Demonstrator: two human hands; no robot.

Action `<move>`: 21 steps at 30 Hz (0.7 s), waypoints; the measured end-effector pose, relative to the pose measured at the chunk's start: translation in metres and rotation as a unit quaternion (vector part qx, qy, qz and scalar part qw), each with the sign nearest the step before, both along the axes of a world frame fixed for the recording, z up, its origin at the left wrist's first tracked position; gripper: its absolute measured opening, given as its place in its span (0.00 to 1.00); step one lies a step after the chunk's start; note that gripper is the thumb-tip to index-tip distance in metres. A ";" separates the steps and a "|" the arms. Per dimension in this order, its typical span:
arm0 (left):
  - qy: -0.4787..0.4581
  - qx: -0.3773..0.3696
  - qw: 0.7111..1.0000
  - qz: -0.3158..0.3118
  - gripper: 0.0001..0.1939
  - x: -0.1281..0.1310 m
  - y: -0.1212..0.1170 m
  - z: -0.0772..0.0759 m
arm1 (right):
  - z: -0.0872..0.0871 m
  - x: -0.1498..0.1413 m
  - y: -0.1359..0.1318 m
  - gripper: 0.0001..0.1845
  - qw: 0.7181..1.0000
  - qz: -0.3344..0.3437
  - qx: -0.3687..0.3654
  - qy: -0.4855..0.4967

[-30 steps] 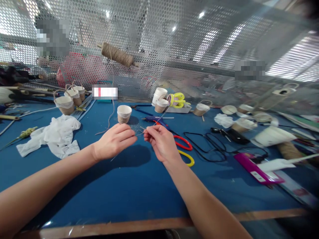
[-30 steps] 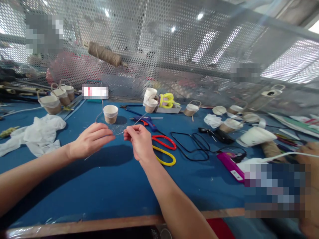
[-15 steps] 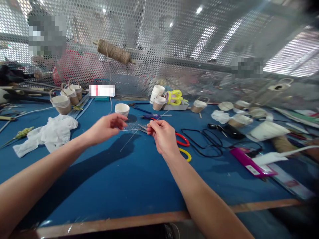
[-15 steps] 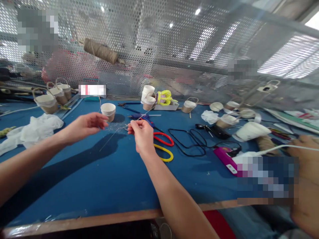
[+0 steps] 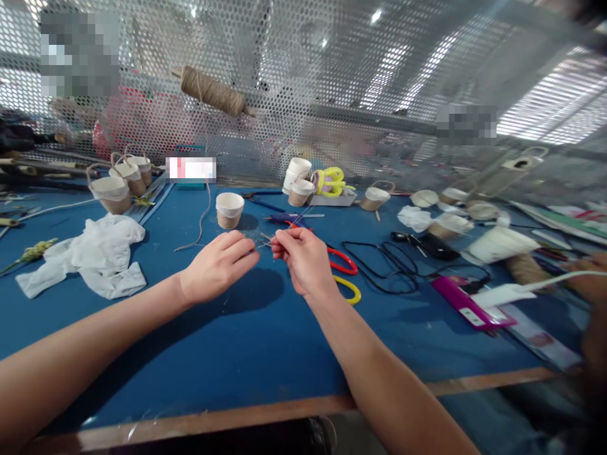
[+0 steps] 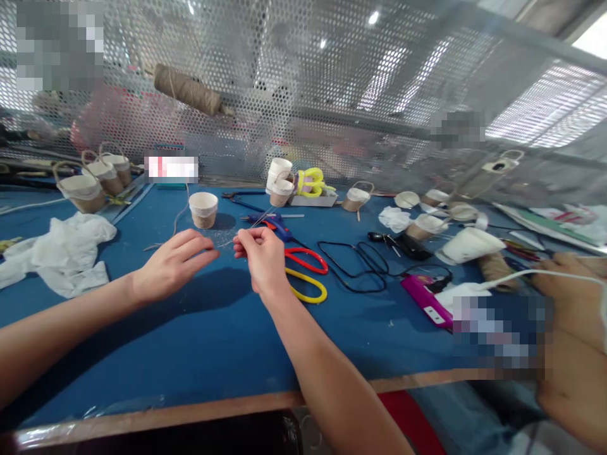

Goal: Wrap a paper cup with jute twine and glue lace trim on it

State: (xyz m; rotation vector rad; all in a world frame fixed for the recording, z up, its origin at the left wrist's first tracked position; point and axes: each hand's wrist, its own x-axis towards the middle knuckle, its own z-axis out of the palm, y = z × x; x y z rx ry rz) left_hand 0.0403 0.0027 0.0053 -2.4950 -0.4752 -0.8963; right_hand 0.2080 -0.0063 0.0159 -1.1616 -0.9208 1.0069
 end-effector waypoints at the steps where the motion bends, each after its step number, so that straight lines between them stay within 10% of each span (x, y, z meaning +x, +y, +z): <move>1: -0.009 -0.007 1.000 -0.006 0.18 -0.002 0.002 -0.001 | 0.000 0.000 -0.001 0.07 1.000 0.003 0.002 0.000; 5: -0.119 -0.136 0.983 -0.026 0.13 -0.001 0.001 -0.002 | 0.002 -0.001 -0.002 0.07 1.000 0.005 0.016 0.006; 7: -0.249 -0.316 0.915 -0.020 0.07 0.003 -0.002 -0.001 | 0.002 -0.002 -0.003 0.07 0.999 -0.001 0.031 0.006; 11: -0.413 -0.738 0.532 -0.046 0.04 0.010 -0.004 0.004 | 0.002 -0.003 -0.005 0.08 0.997 -0.014 0.075 -0.012; 13: -0.404 -0.800 0.440 -0.063 0.06 0.009 -0.001 0.005 | 0.001 -0.003 -0.005 0.08 0.996 -0.015 0.083 -0.026; 17: -0.361 -0.803 0.470 -0.058 0.09 -0.006 0.010 0.013 | 0.002 0.002 -0.001 0.08 0.999 -0.003 0.042 -0.032; 21: -0.161 -0.586 0.793 -0.047 0.24 -0.031 0.005 0.045 | 0.003 0.009 0.005 0.07 1.000 -0.014 0.010 -0.021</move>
